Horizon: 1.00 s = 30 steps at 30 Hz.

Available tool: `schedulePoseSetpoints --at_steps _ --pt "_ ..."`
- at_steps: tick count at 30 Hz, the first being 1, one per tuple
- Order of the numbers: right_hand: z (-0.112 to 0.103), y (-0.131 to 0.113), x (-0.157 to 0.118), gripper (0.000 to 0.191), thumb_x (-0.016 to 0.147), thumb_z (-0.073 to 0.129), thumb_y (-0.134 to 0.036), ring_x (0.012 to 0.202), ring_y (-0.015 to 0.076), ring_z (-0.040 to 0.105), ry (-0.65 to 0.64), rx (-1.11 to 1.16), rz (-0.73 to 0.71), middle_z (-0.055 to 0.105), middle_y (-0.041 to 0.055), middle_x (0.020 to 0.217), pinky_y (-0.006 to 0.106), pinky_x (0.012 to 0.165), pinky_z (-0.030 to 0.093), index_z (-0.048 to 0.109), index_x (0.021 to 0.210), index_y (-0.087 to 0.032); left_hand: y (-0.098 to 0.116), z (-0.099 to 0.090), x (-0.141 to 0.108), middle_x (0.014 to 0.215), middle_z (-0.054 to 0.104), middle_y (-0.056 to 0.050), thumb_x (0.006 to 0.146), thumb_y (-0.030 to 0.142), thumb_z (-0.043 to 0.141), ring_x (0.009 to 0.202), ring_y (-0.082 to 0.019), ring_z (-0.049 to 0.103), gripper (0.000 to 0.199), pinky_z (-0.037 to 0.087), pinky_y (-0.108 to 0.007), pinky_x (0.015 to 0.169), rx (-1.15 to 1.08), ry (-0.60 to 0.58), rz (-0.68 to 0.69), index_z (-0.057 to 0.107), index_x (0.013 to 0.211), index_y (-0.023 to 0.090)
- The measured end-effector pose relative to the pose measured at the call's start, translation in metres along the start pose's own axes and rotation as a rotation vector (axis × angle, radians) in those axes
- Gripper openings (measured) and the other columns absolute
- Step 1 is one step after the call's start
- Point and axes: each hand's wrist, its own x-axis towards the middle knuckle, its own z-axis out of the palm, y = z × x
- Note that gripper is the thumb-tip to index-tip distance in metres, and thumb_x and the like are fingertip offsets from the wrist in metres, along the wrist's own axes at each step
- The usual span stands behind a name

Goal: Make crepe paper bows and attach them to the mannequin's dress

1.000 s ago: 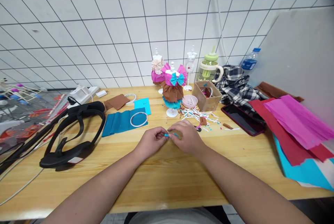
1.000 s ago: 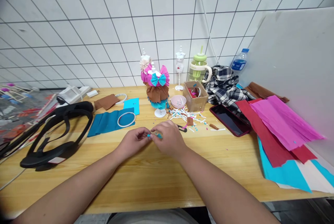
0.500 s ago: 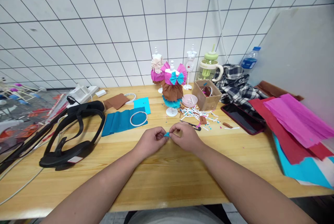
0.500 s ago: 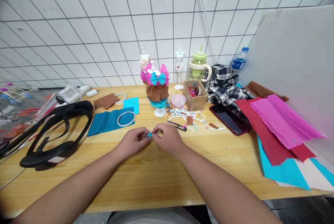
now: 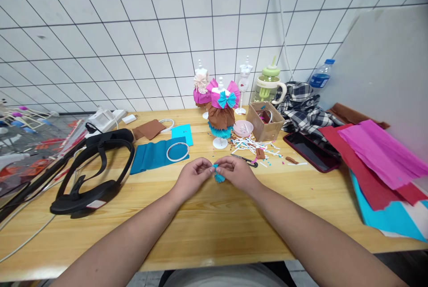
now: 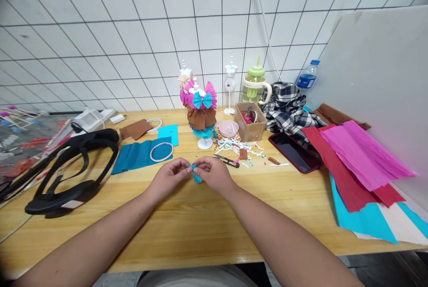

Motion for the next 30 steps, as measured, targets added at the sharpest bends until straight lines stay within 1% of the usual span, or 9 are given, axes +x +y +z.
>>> schedulePoseSetpoints --at_steps 5,10,13,16,19,24,26,28,30 --pt "-0.0012 -0.0049 -0.0007 0.028 0.062 0.076 -0.033 0.065 0.0143 0.063 0.081 0.135 0.168 0.068 0.0001 0.073 0.025 0.057 0.050 0.061 0.081 -0.019 -0.0018 -0.0014 0.0014 0.067 0.061 0.002 0.070 0.042 0.074 0.063 -0.011 0.054 0.031 0.043 -0.023 0.062 -0.094 0.026 -0.023 0.060 0.077 0.015" --pt "-0.0021 -0.0093 -0.0016 0.030 0.059 0.079 -0.033 0.058 0.0124 0.062 0.106 0.159 0.237 0.067 -0.0007 0.069 0.023 0.053 0.048 0.061 0.080 -0.019 -0.0025 -0.0026 0.0014 0.070 0.063 0.001 0.069 0.044 0.075 0.067 -0.012 0.058 0.035 0.044 -0.024 0.066 -0.169 0.051 -0.025 0.058 0.079 0.015" --pt "-0.0017 -0.0088 -0.0016 0.027 0.060 0.077 -0.032 0.057 0.0108 0.059 0.100 0.159 0.214 0.066 -0.0012 0.068 0.021 0.050 0.045 0.061 0.077 -0.018 -0.0023 -0.0026 0.0010 0.071 0.064 0.001 0.069 0.043 0.076 0.069 -0.012 0.059 0.036 0.045 -0.023 0.067 -0.217 0.026 -0.034 0.055 0.081 0.016" --pt "-0.0010 -0.0065 -0.0010 0.026 0.060 0.076 -0.034 0.056 0.0103 0.056 0.093 0.151 0.167 0.064 -0.0012 0.068 0.021 0.048 0.043 0.061 0.075 -0.018 -0.0027 -0.0010 0.0010 0.075 0.065 0.002 0.064 0.037 0.080 0.069 -0.012 0.061 0.042 0.046 -0.024 0.068 -0.249 -0.010 -0.061 0.051 0.087 0.018" --pt "0.0000 -0.0048 -0.0006 0.027 0.060 0.075 -0.036 0.055 0.0101 0.054 0.078 0.135 0.146 0.063 -0.0013 0.066 0.021 0.048 0.042 0.061 0.076 -0.018 -0.0037 0.0006 0.0017 0.078 0.065 0.001 0.062 0.033 0.082 0.070 -0.012 0.062 0.045 0.047 -0.025 0.069 -0.262 -0.021 -0.066 0.052 0.093 0.017" --pt "0.0017 -0.0032 -0.0006 0.028 0.062 0.072 -0.039 0.048 0.0080 0.047 0.024 0.089 0.175 0.056 -0.0043 0.058 0.021 0.047 0.038 0.057 0.073 -0.018 -0.0020 -0.0003 0.0024 0.075 0.062 0.003 0.066 0.031 0.079 0.069 -0.010 0.061 0.041 0.047 -0.022 0.068 -0.257 0.091 -0.023 0.051 0.094 0.018" --pt "0.0021 -0.0020 -0.0007 0.028 0.064 0.071 -0.040 0.047 0.0076 0.045 -0.012 0.058 0.180 0.053 -0.0052 0.056 0.021 0.046 0.037 0.055 0.072 -0.019 -0.0010 -0.0003 0.0020 0.074 0.060 0.005 0.067 0.029 0.077 0.067 -0.009 0.060 0.041 0.047 -0.021 0.065 -0.243 0.098 -0.012 0.049 0.094 0.019" --pt "0.0021 -0.0008 -0.0010 0.028 0.064 0.070 -0.039 0.050 0.0085 0.047 -0.017 0.040 0.153 0.055 -0.0042 0.062 0.021 0.047 0.038 0.055 0.077 -0.019 -0.0011 0.0008 0.0012 0.074 0.060 0.005 0.068 0.028 0.076 0.067 -0.009 0.060 0.041 0.047 -0.021 0.064 -0.211 0.071 -0.001 0.047 0.095 0.020" --pt "0.0017 0.0001 -0.0014 0.030 0.065 0.070 -0.036 0.060 0.0106 0.054 0.013 -0.004 0.075 0.061 -0.0012 0.075 0.022 0.053 0.043 0.058 0.087 -0.020 -0.0021 0.0027 0.0003 0.076 0.060 0.004 0.069 0.027 0.075 0.068 -0.010 0.061 0.040 0.048 -0.022 0.066 -0.156 0.040 0.029 0.047 0.097 0.020"
